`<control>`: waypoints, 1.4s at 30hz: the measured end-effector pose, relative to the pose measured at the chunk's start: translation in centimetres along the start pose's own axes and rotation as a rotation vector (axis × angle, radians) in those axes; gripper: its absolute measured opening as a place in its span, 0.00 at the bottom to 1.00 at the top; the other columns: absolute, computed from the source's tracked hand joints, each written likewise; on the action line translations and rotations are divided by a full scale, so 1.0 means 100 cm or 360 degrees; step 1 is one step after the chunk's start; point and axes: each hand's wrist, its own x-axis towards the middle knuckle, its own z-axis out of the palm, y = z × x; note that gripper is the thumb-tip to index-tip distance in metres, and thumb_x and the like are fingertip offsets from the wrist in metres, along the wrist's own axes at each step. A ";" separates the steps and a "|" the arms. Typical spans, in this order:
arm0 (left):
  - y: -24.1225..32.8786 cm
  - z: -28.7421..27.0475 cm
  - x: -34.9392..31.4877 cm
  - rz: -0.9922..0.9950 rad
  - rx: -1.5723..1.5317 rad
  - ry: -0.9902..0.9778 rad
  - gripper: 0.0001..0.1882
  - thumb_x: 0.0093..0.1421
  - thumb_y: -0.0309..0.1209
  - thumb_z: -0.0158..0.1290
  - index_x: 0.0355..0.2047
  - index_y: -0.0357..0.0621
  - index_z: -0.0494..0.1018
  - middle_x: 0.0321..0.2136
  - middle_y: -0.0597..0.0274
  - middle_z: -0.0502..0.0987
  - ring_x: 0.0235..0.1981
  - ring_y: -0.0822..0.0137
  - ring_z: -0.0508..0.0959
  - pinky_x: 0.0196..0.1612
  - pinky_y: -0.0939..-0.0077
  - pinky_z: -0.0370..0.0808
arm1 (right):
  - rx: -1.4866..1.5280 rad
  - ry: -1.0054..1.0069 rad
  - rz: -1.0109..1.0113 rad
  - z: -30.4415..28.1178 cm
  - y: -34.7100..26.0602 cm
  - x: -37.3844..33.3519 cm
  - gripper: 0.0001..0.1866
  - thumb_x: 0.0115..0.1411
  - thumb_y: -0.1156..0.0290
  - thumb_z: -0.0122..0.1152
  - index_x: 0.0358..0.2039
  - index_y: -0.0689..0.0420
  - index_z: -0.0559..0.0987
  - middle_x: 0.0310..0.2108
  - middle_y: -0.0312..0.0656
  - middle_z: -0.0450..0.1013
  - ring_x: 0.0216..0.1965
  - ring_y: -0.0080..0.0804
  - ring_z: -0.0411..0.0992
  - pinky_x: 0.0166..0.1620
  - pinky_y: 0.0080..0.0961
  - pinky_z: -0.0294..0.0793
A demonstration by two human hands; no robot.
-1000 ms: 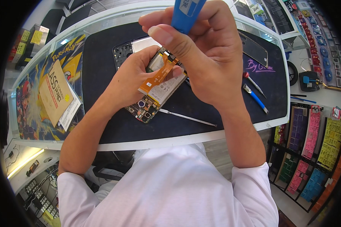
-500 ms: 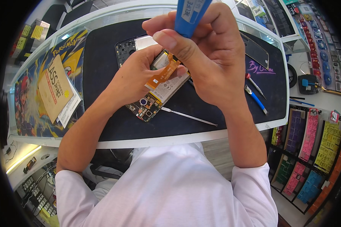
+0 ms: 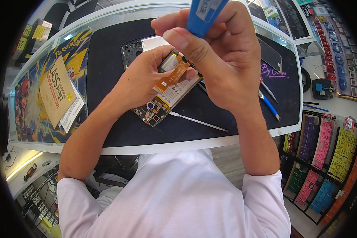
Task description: The person uses a blue plastic pry tool and tweezers to disconnect ribbon cables and remove the battery and logic board from a smartphone. They place the removed components on the workbench and continue to detach internal parts.
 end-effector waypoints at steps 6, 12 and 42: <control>0.001 0.000 0.000 -0.0009 0.0035 0.0002 0.18 0.67 0.40 0.68 0.50 0.42 0.81 0.39 0.61 0.86 0.40 0.74 0.85 0.43 0.74 0.83 | 0.0021 0.0000 -0.0017 0.000 0.001 0.000 0.16 0.71 0.67 0.67 0.54 0.63 0.81 0.50 0.56 0.84 0.52 0.47 0.85 0.59 0.46 0.84; 0.002 0.001 0.000 0.0003 0.0025 0.0016 0.17 0.67 0.40 0.68 0.49 0.42 0.81 0.39 0.61 0.86 0.39 0.74 0.85 0.43 0.75 0.83 | 0.0047 -0.0005 -0.0012 -0.001 0.001 -0.001 0.16 0.72 0.68 0.67 0.55 0.62 0.80 0.51 0.56 0.84 0.52 0.48 0.84 0.59 0.47 0.84; 0.009 -0.001 -0.003 -0.0022 -0.0006 -0.0019 0.21 0.65 0.45 0.69 0.48 0.42 0.80 0.39 0.60 0.86 0.39 0.73 0.86 0.41 0.74 0.83 | 0.0099 0.0013 -0.0072 -0.002 0.003 0.000 0.16 0.73 0.70 0.65 0.58 0.56 0.80 0.50 0.57 0.84 0.52 0.52 0.84 0.59 0.49 0.84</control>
